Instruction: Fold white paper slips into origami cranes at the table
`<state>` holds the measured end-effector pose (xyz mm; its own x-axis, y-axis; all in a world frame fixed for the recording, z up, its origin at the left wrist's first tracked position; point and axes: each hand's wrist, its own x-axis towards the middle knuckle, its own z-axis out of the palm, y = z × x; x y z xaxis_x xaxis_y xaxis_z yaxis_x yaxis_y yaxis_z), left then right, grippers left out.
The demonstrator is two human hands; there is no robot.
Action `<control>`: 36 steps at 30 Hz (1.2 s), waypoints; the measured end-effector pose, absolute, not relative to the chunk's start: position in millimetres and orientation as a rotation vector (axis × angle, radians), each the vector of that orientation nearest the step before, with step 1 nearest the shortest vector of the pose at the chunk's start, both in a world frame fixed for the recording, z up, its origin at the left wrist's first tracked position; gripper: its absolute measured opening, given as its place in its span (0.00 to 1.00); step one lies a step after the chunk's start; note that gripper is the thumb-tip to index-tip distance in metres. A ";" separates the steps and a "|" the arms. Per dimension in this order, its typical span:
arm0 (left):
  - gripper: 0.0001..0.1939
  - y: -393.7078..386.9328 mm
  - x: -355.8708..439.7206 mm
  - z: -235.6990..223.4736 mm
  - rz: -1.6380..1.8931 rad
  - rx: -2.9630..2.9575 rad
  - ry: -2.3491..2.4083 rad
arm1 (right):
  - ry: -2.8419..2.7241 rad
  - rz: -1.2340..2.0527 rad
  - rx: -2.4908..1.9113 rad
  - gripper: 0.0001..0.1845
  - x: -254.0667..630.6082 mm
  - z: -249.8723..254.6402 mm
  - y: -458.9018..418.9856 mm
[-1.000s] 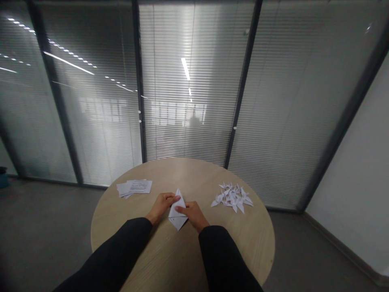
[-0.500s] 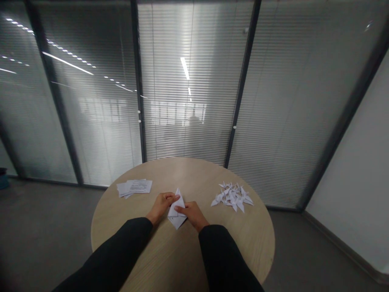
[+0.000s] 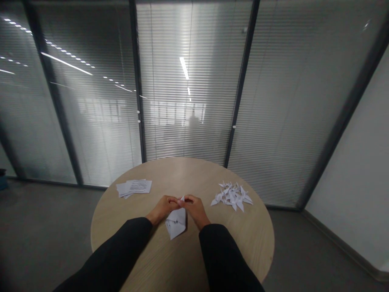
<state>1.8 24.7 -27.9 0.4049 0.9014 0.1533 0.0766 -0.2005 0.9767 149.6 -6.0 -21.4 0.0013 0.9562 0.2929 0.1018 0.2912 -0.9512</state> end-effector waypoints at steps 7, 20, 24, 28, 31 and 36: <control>0.25 20.3 -1.3 -23.6 0.841 1.637 0.857 | -1.390 0.800 -1.152 0.18 150.4 -27.9 -5.7; 0.24 20.9 -2.4 -25.7 0.745 1.620 0.884 | -1.270 0.717 -1.171 0.20 153.7 -27.5 -4.8; 0.26 19.0 -2.2 -23.6 0.729 1.596 0.866 | -1.231 0.679 -1.173 0.22 158.6 -32.6 1.3; 0.26 16.9 -2.1 -20.9 0.748 1.581 0.868 | -1.253 0.631 -1.184 0.22 158.7 -35.4 3.9; 0.26 15.2 -2.0 -19.0 0.768 1.563 0.859 | -1.251 0.611 -1.178 0.21 158.8 -35.2 3.9; 0.27 13.9 -3.0 -18.3 0.728 1.539 0.792 | -1.126 0.684 -1.134 0.21 162.0 -32.8 2.9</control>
<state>-3.0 13.9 -18.3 0.5726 0.8197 0.0112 0.0806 -0.0699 0.9943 162.0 2.9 -32.8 0.3296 0.8809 0.3397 0.1052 0.3234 -0.9404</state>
